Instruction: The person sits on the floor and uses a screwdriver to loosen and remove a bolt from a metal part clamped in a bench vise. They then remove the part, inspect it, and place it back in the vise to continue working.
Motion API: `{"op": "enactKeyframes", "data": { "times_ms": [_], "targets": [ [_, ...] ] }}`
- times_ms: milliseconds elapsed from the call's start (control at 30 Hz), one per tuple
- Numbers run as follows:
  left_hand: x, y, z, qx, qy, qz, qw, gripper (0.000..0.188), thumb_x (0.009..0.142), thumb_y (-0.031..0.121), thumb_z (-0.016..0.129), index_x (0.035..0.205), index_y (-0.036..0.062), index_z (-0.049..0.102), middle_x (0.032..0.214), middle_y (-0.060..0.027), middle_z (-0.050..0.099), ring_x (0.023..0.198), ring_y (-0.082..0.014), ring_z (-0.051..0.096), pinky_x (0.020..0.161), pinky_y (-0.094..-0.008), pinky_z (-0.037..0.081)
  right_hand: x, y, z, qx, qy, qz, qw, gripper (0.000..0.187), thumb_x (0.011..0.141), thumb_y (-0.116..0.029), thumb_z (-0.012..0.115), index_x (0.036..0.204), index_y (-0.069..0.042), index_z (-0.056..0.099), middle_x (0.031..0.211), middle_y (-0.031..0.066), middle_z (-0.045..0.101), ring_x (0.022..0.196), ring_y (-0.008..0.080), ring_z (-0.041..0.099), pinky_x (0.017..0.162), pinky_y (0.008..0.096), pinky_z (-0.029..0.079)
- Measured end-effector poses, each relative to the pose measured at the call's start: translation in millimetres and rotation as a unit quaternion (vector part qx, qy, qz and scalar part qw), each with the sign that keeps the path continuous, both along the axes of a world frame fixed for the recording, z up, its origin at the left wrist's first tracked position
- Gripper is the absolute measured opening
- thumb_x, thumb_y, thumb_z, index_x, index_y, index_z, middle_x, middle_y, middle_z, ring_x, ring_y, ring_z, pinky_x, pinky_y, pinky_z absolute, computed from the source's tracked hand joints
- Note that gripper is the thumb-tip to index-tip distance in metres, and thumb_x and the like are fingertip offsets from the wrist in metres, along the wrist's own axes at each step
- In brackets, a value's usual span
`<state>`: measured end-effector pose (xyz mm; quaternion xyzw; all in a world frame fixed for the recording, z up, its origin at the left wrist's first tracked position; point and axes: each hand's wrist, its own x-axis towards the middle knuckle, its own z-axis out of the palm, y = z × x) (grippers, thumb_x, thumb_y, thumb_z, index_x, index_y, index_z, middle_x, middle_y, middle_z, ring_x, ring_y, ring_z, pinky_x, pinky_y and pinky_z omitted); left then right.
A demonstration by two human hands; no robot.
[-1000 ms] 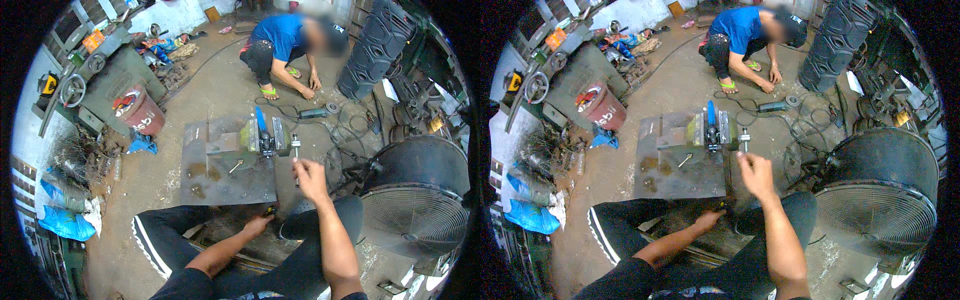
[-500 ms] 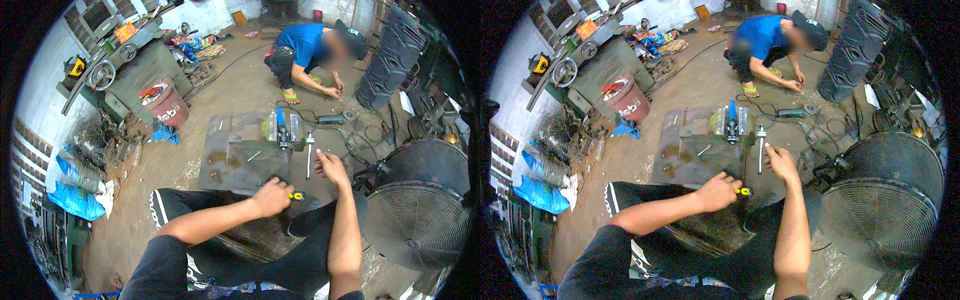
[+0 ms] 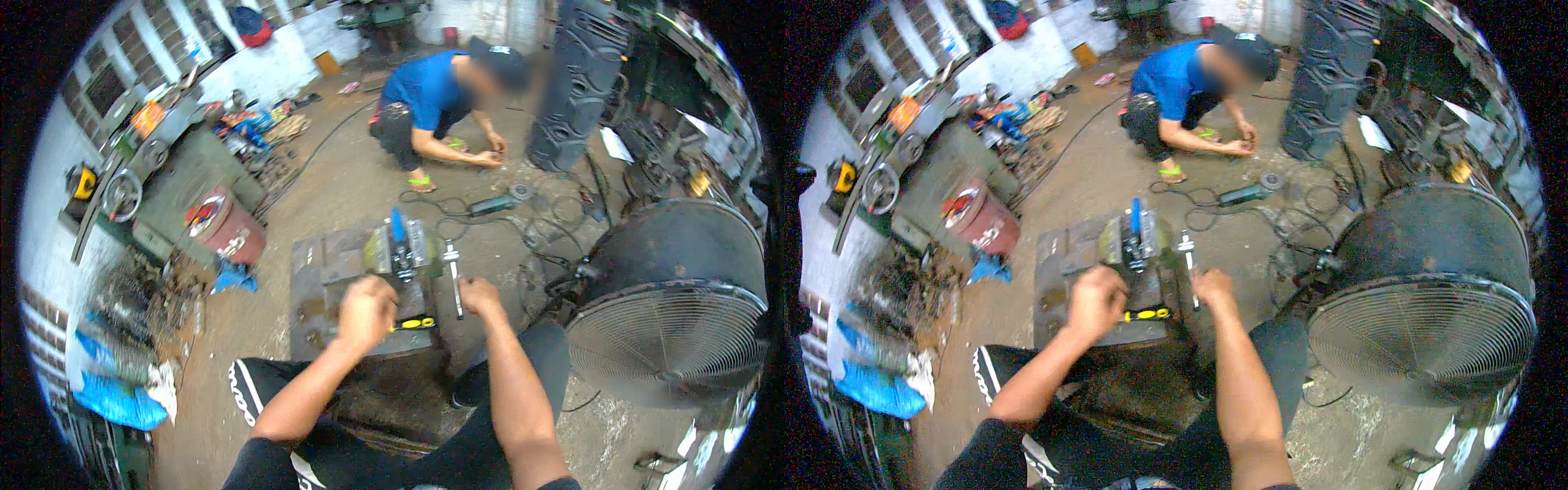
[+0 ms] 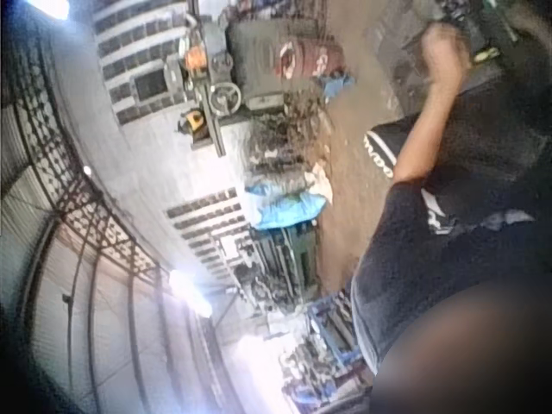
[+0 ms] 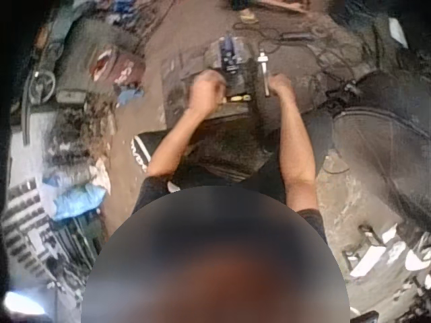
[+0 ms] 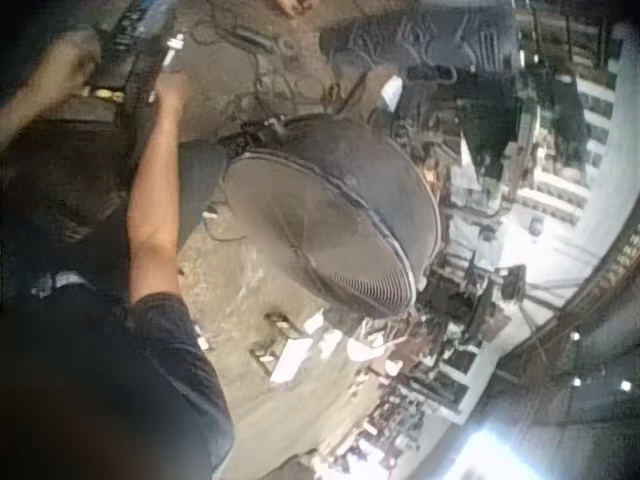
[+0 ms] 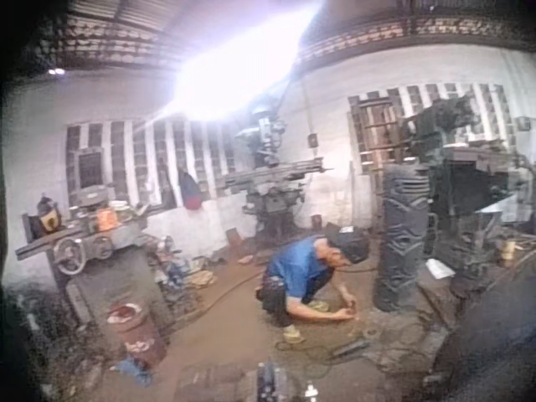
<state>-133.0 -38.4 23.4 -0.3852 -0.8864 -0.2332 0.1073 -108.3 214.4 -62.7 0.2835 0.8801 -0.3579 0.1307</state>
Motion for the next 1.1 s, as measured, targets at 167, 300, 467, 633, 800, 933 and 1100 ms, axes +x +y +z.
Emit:
{"op": "enactKeyframes", "data": {
  "times_ms": [167,300,467,633,800,933,1100],
  "targets": [
    [-124.2,53.2,31.3,0.033,-0.058,0.191,0.979,0.049,0.082,0.027,0.075,0.123,0.0040,0.061,0.109,-0.0207,0.069,0.107,-0.0391,0.065,0.090,-0.0498,0.051,-8.5,-5.4,-18.7,-0.181,-0.039,-0.015,0.983,0.045,0.087,-0.032,0.054,0.105,0.004,0.074,0.115,0.0263,0.070,0.109,0.0432,0.068,0.097,0.0456,0.053],
    [-195.4,95.9,5.5,-0.333,-0.256,0.101,0.902,0.062,0.088,0.041,0.065,0.140,0.0094,0.059,0.137,-0.0230,0.062,0.119,-0.0369,0.064,0.099,-0.0488,0.051,-22.0,-6.5,-27.5,-0.105,0.033,0.002,0.994,0.055,0.089,-0.038,0.050,0.125,0.000,0.066,0.127,0.0324,0.063,0.122,0.0435,0.061,0.104,0.0453,0.048],
    [-229.7,104.5,-23.9,-0.424,-0.457,0.064,0.779,0.042,0.089,0.028,0.068,0.125,0.0073,0.071,0.121,-0.0150,0.072,0.103,-0.0326,0.070,0.088,-0.0529,0.055,-30.8,-3.2,-14.4,-0.570,0.200,-0.251,0.756,0.073,0.096,-0.049,0.041,0.153,-0.005,0.036,0.145,0.0383,0.046,0.136,0.0441,0.047,0.112,0.0565,0.035],
    [-239.3,89.3,-38.3,-0.355,-0.351,0.023,0.866,0.031,0.087,0.015,0.069,0.116,0.0066,0.076,0.114,-0.0133,0.074,0.096,-0.0286,0.069,0.083,-0.0463,0.056,-31.3,-5.2,7.7,-0.579,0.241,-0.274,0.729,0.091,0.089,-0.064,0.049,0.159,-0.011,0.027,0.133,0.0309,0.050,0.120,0.0374,0.052,0.107,0.0505,0.035],
    [-237.4,85.6,-36.6,-0.119,-0.413,0.127,0.894,0.032,0.083,0.010,0.070,0.114,0.0106,0.077,0.109,-0.0127,0.075,0.096,-0.0262,0.069,0.084,-0.0426,0.054,-28.6,-0.1,10.6,-0.649,0.208,-0.295,0.670,0.111,0.080,-0.071,0.056,0.163,-0.010,0.015,0.137,0.0295,0.044,0.128,0.0376,0.045,0.111,0.0546,0.027],
    [-238.6,91.8,-22.7,-0.020,-0.393,0.192,0.899,0.029,0.085,0.014,0.070,0.114,0.0122,0.074,0.103,-0.0139,0.075,0.102,-0.0280,0.068,0.089,-0.0415,0.053,-28.8,-2.8,13.3,-0.669,0.220,-0.269,0.658,0.115,0.078,-0.074,0.057,0.162,-0.008,0.013,0.153,0.0325,0.026,0.140,0.0406,0.032,0.114,0.0564,0.023],
    [-242.9,92.7,12.6,0.089,-0.115,0.170,0.975,0.031,0.085,0.016,0.069,0.116,0.0153,0.071,0.096,-0.0178,0.073,0.100,-0.0332,0.070,0.091,-0.0436,0.053,-28.2,-5.5,23.2,-0.666,0.215,-0.278,0.659,0.113,0.078,-0.073,0.058,0.162,-0.010,0.014,0.160,0.0272,0.021,0.142,0.0396,0.032,0.112,0.0571,0.024]
  ]
}}
